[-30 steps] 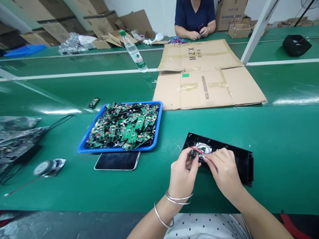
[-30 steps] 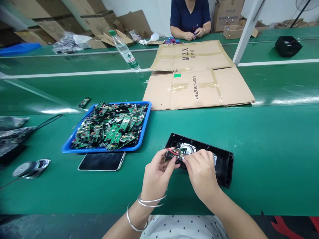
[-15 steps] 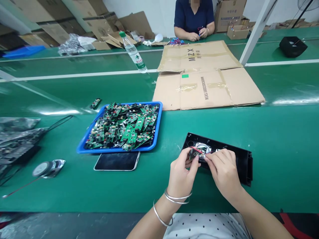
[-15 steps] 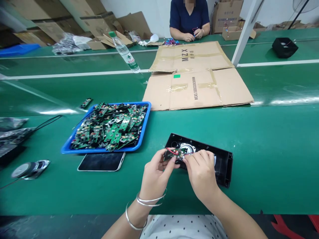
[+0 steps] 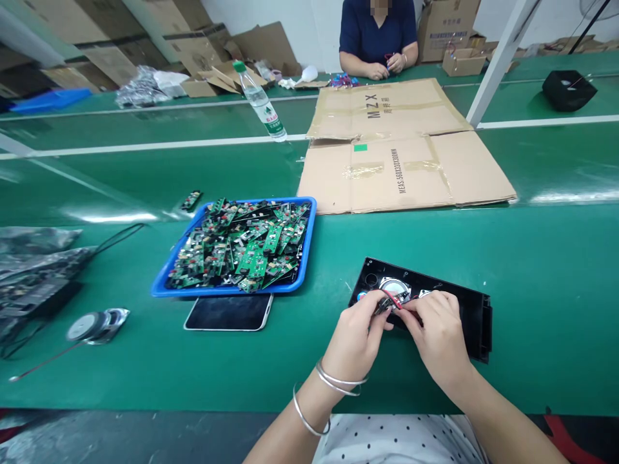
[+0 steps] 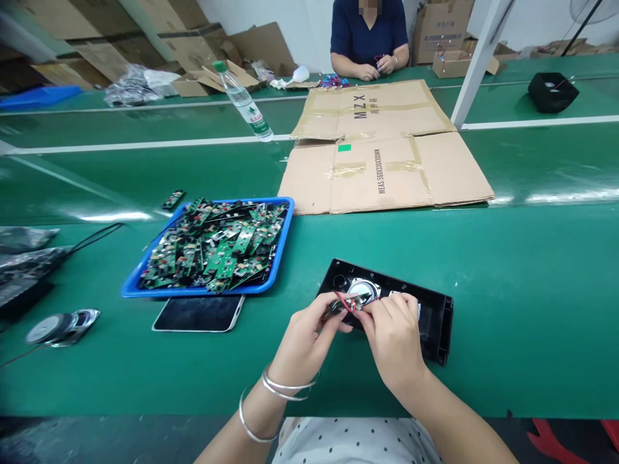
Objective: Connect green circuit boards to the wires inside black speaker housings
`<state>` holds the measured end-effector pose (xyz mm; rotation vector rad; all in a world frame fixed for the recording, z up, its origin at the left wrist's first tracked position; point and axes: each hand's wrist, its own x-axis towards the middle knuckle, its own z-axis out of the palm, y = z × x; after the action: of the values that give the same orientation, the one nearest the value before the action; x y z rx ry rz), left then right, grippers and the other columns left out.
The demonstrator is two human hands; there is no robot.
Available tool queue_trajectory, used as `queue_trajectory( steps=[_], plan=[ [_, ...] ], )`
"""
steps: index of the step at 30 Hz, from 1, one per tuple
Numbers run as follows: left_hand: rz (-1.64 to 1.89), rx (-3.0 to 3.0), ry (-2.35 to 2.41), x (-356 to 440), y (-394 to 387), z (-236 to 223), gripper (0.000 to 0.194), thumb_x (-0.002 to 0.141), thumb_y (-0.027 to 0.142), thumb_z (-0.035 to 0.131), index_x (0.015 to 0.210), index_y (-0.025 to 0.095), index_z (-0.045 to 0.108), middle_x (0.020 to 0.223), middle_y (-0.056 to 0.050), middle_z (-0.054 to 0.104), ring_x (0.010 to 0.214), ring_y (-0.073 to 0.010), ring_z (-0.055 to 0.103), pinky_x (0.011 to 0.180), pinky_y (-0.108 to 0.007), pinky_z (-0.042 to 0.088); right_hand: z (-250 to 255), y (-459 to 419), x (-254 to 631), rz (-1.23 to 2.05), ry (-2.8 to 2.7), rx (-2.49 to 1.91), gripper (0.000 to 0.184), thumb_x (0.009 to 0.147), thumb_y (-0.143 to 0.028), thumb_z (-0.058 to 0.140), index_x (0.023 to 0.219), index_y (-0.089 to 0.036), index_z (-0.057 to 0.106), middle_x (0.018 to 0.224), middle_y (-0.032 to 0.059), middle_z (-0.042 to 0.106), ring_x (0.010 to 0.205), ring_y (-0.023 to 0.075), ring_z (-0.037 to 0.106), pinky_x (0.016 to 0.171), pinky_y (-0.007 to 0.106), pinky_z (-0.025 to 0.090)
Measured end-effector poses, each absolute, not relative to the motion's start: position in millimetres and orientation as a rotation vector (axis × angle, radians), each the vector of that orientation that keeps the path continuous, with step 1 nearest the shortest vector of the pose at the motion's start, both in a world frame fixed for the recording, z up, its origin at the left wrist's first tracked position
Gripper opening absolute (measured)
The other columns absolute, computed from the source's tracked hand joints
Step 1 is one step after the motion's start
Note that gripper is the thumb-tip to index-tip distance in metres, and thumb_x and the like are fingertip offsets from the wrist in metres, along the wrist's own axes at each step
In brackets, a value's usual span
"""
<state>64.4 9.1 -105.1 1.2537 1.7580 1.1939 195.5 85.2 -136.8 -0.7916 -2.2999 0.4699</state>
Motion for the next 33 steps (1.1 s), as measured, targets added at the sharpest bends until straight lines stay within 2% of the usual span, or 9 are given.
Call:
queue_trajectory(
  steps=[3,6,15,18,20,22,25,28,33],
  plan=[
    [1.157,1.277,1.732,61.1,8.7,-103.4,0.019,0.089,0.018,0.039,0.102,0.019,0.054,0.091,-0.004,0.065,0.067,-0.0135,0.067,0.06,-0.022,0.055,-137.7,85.5,195.5,0.481,-2.242,-0.856,0.025,0.094,-0.036,0.046,0.082,-0.016,0.054,0.067,0.0012,0.055,0.065,0.0159,0.048,0.071,0.033,0.034],
    [1.145,1.256,1.742,59.9,7.5,-103.8,0.019,0.089,0.019,0.04,0.101,0.019,0.054,0.087,-0.003,0.065,0.063,-0.0133,0.067,0.058,-0.022,0.053,-136.3,86.1,194.8,0.477,-2.307,-0.842,0.026,0.094,-0.039,0.044,0.097,-0.015,0.055,0.068,0.0013,0.056,0.065,0.0161,0.049,0.074,0.034,0.034],
    [1.2,1.129,1.741,64.3,11.0,-108.0,0.018,0.088,0.022,0.043,0.102,0.019,0.053,0.087,-0.003,0.064,0.052,-0.0096,0.062,0.053,-0.02,0.052,-136.9,84.6,191.1,0.416,-2.372,-0.799,0.026,0.095,-0.036,0.043,0.086,-0.014,0.056,0.068,0.0024,0.057,0.065,0.0164,0.049,0.075,0.036,0.034],
    [1.301,0.999,1.684,66.8,12.6,-109.4,0.02,0.086,0.025,0.047,0.103,0.018,0.055,0.094,-0.004,0.065,0.065,-0.0129,0.065,0.057,-0.023,0.057,-135.7,86.8,192.6,0.423,-2.372,-0.842,0.028,0.094,-0.039,0.043,0.094,-0.015,0.056,0.073,0.0045,0.059,0.069,0.0181,0.052,0.075,0.036,0.037],
    [1.374,0.887,1.629,65.0,11.6,-109.4,0.024,0.082,0.026,0.051,0.104,0.017,0.056,0.098,-0.006,0.065,0.079,-0.0171,0.066,0.062,-0.027,0.06,-132.3,90.3,197.3,0.405,-2.367,-0.878,0.036,0.093,-0.045,0.043,0.108,-0.014,0.054,0.088,0.0093,0.06,0.081,0.0222,0.055,0.076,0.038,0.041],
    [1.382,0.842,1.652,58.8,7.3,-107.8,0.025,0.078,0.027,0.058,0.101,0.016,0.058,0.096,-0.007,0.067,0.083,-0.0202,0.066,0.064,-0.029,0.06,-127.8,95.3,205.0,0.354,-2.406,-0.873,0.049,0.089,-0.051,0.046,0.122,-0.015,0.046,0.111,0.0153,0.054,0.101,0.0283,0.052,0.083,0.044,0.043],
    [1.343,0.916,1.829,44.6,-4.5,-102.8,0.022,0.071,0.029,0.067,0.088,0.015,0.063,0.087,-0.007,0.07,0.08,-0.0211,0.067,0.063,-0.027,0.059,-123.9,103.2,217.5,0.214,-2.597,-0.822,0.072,0.08,-0.059,0.055,0.134,-0.017,0.034,0.137,0.0194,0.034,0.125,0.0381,0.032,0.095,0.06,0.031],
    [1.384,0.939,1.939,33.2,-17.7,-101.4,0.021,0.071,0.028,0.068,0.087,0.015,0.063,0.086,-0.007,0.07,0.08,-0.0203,0.068,0.07,-0.028,0.058,-126.8,107.6,224.7,0.117,-2.75,-0.807,0.088,0.074,-0.062,0.059,0.141,-0.016,0.023,0.14,0.0204,0.029,0.127,0.0414,0.026,0.096,0.068,0.021],
    [1.324,0.944,1.942,24.8,-31.7,-117.4,0.019,0.08,0.03,0.057,0.091,0.015,0.062,0.087,-0.008,0.071,0.082,-0.0202,0.067,0.075,-0.031,0.056,-137.6,113.0,231.3,0.158,-2.763,-0.84,0.084,0.079,-0.058,0.052,0.144,-0.019,0.015,0.132,0.0139,0.042,0.119,0.034,0.039,0.097,0.06,0.026]
  ],
)
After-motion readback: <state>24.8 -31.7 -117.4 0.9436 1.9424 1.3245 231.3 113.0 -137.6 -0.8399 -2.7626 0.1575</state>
